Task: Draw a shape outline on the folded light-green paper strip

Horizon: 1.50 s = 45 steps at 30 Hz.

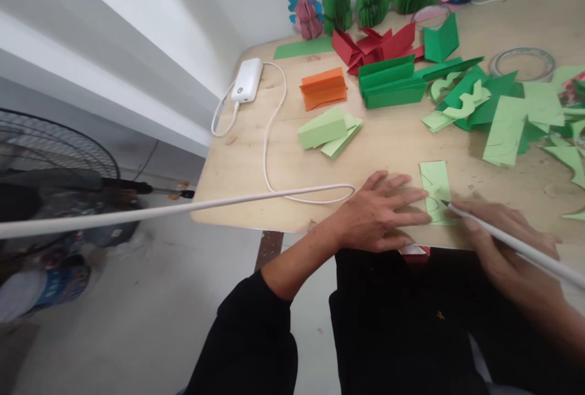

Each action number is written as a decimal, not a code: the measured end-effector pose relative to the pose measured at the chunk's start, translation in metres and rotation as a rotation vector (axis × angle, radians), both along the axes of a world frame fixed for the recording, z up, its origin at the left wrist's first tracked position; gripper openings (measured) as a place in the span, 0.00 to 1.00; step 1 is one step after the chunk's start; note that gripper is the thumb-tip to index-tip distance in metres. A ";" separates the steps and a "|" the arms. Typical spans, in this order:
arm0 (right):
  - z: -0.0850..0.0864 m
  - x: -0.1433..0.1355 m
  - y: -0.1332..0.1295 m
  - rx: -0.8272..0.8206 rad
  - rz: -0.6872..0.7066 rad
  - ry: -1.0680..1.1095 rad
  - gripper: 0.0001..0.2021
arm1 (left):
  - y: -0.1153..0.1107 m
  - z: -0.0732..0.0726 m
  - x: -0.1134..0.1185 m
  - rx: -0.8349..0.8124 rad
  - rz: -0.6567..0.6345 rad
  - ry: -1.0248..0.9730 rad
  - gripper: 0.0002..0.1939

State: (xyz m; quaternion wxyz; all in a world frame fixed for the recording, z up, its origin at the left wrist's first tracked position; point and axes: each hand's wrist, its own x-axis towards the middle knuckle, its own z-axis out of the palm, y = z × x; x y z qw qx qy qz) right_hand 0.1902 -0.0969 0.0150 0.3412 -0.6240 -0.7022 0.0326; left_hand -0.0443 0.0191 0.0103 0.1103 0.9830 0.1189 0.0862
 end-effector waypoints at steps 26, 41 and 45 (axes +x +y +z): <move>0.002 -0.003 0.009 -0.066 0.022 0.083 0.10 | 0.000 -0.001 -0.002 0.010 0.007 -0.026 0.23; 0.005 -0.004 0.009 -0.063 0.027 0.054 0.11 | 0.000 -0.004 -0.002 0.029 0.003 -0.048 0.23; 0.003 -0.003 0.009 -0.070 0.007 0.063 0.12 | 0.000 -0.005 -0.002 0.028 0.003 -0.058 0.23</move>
